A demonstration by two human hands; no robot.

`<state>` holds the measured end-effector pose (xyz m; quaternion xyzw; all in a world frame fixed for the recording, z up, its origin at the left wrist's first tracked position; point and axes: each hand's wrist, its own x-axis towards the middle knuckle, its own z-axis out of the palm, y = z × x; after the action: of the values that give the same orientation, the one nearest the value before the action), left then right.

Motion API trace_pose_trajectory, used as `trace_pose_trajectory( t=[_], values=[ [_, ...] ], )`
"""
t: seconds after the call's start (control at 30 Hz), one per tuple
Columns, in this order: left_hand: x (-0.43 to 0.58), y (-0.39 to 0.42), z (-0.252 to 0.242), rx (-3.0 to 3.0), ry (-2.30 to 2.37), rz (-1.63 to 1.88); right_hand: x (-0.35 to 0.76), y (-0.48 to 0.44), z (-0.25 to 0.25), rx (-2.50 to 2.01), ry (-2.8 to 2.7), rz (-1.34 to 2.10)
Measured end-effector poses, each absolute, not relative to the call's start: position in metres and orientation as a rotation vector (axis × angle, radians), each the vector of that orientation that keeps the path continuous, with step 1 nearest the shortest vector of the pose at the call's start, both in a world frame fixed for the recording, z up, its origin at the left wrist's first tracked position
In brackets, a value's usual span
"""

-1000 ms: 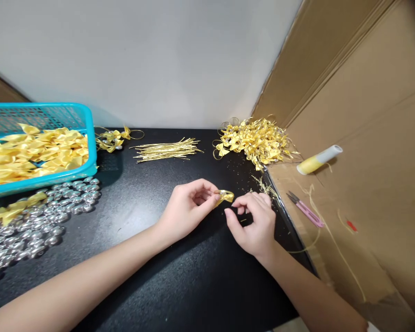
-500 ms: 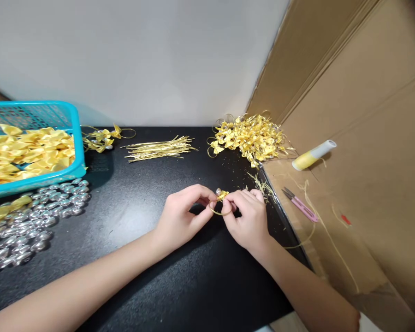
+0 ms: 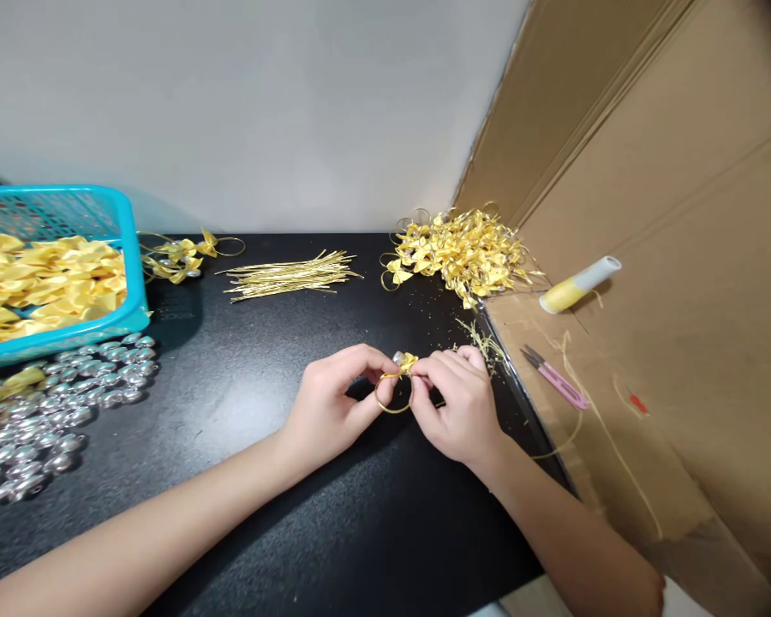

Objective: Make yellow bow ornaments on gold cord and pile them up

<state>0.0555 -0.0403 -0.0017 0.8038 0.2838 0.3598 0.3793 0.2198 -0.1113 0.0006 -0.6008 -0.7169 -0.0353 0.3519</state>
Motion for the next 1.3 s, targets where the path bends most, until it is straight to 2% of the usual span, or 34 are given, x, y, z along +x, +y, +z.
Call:
trace_pose_trajectory(
  t=[0.27, 0.5, 1.3],
  values=[
    [0.056, -0.040, -0.003, 2.059, 0.709, 0.871, 0.220, -0.108, -0.003, -1.567, -1.885, -0.152],
    [0.058, -0.041, -0.004, 1.794, 0.733, 0.815, 0.221, -0.107, -0.002, -1.556, -1.866, -0.151],
    [0.066, -0.039, 0.001, 1.360, 0.872, 0.664, 0.223, -0.107, 0.003, -1.506, -1.691, 0.346]
  ],
)
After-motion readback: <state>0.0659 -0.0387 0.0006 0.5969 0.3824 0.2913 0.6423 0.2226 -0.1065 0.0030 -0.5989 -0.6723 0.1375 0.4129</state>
